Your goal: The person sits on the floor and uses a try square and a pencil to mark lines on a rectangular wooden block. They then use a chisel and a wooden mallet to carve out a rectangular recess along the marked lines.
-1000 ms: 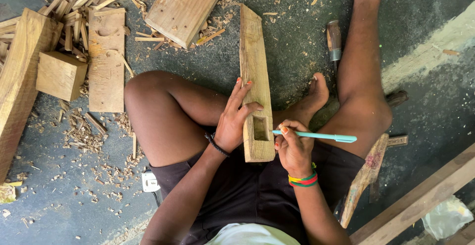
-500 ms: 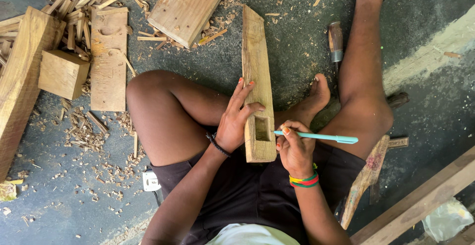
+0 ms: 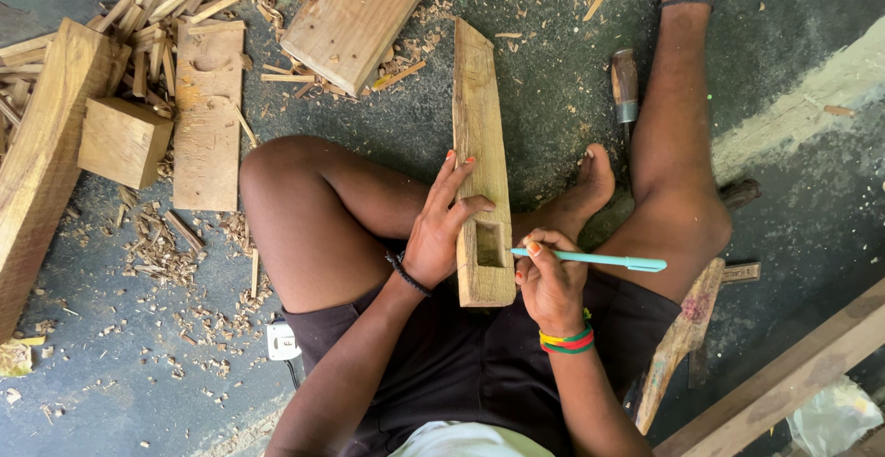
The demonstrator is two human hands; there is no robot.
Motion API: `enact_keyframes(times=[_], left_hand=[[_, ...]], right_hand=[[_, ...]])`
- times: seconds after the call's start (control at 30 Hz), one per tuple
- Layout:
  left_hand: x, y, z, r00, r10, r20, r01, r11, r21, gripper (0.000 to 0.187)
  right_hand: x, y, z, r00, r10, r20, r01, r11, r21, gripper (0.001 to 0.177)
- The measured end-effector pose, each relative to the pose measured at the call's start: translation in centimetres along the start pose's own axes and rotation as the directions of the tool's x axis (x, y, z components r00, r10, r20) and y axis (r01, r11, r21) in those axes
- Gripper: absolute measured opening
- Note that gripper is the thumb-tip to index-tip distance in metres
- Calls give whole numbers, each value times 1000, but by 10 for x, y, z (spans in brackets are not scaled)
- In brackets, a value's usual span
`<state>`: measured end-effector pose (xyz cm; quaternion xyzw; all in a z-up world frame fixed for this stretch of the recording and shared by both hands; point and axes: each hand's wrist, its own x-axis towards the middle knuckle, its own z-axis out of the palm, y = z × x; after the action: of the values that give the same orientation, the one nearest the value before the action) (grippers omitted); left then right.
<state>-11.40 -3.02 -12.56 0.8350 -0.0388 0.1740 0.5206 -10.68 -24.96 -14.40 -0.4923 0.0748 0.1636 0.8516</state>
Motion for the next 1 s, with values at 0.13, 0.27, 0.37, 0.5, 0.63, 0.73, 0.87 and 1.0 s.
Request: enact_keyframes(times=[0.13, 0.27, 0.37, 0.5, 0.63, 0.73, 0.87, 1.0], left_hand=[[0, 0, 0, 1000, 13, -5, -13, 1000, 11, 33], [0, 0, -1, 1000, 7, -2, -7, 1000, 9, 33], [1, 1, -1, 1000, 12, 0, -12, 1000, -6, 34], [1, 3, -2, 1000, 14, 10, -14, 1000, 16, 34], [1, 2, -2, 1000, 19, 7, -19, 1000, 14, 35], [1, 3, -1, 1000, 26, -4, -26, 999, 21, 35], [1, 2, 0, 1000, 8, 2, -8, 999, 50, 33], [3, 3, 0, 1000, 25, -13, -24, 996, 88, 38]], right_hand=[[2, 0, 1, 1000, -7, 14, 7, 1000, 9, 12], [5, 1, 1, 1000, -8, 11, 8, 1000, 7, 12], [4, 2, -1, 1000, -2, 3, 2, 1000, 7, 12], [1, 1, -4, 1000, 4, -16, -3, 1000, 14, 12], [3, 2, -3, 1000, 6, -29, -6, 1000, 10, 12], [3, 2, -3, 999, 11, -36, -10, 1000, 26, 13], [4, 2, -3, 999, 16, -43, -15, 1000, 23, 12], [5, 2, -5, 998, 24, -62, -23, 1000, 18, 12]])
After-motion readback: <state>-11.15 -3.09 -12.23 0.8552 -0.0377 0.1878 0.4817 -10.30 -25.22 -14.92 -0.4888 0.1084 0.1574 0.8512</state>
